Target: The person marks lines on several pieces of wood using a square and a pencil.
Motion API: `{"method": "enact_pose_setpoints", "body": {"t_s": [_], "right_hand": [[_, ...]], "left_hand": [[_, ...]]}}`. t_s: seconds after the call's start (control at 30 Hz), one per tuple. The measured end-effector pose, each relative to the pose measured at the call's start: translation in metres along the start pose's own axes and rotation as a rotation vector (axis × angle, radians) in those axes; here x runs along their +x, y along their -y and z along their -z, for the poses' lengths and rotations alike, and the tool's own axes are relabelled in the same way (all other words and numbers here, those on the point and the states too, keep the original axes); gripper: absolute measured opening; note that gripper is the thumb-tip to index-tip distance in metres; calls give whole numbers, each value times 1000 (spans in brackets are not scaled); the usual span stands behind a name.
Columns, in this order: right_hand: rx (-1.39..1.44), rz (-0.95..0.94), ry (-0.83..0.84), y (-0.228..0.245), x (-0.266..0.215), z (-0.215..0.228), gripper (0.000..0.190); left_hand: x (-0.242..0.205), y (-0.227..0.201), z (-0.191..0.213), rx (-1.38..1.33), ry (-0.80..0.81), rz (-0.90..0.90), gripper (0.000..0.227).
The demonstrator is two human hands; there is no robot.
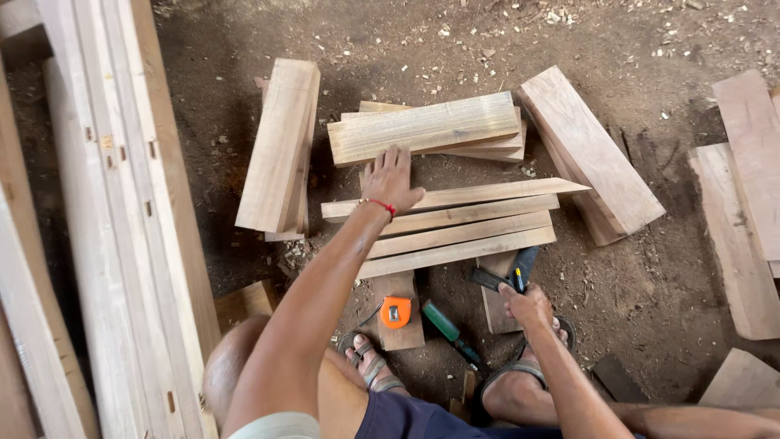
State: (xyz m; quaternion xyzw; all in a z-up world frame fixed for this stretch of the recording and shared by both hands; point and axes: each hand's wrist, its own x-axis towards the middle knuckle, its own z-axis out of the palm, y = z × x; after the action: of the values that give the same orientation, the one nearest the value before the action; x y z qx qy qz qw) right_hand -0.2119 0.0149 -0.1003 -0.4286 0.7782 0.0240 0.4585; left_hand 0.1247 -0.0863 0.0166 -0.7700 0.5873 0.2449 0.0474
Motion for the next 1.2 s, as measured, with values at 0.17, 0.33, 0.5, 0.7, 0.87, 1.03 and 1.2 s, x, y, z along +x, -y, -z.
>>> {"method": "enact_pose_setpoints", "body": {"t_s": [0.17,0.33,0.5,0.7,0.87,1.03,1.2], "right_hand": [[59,2,-5,-4,3,-7,48],[16,-54,19,-3,5,-5,50],[-40,-88,45,-1,10,-4,54],[48,-135,90,5,10,-4,58],[-63,-75,42,6,7,-3,61],[-73,-38,0,-1,14,-9,64],[-17,85,-58,-15,17,-14,61]], "left_hand": [[68,23,-22,69,9,78,121],[110,48,-33,142,-162,12,127],[126,42,-24,167,-105,95,131],[97,20,-6,132,-70,166,119],[41,5,21,61,-82,186,120],[-31,9,17,-94,-209,48,127],[-97,-4,-33,-27,-141,43,113]]}}
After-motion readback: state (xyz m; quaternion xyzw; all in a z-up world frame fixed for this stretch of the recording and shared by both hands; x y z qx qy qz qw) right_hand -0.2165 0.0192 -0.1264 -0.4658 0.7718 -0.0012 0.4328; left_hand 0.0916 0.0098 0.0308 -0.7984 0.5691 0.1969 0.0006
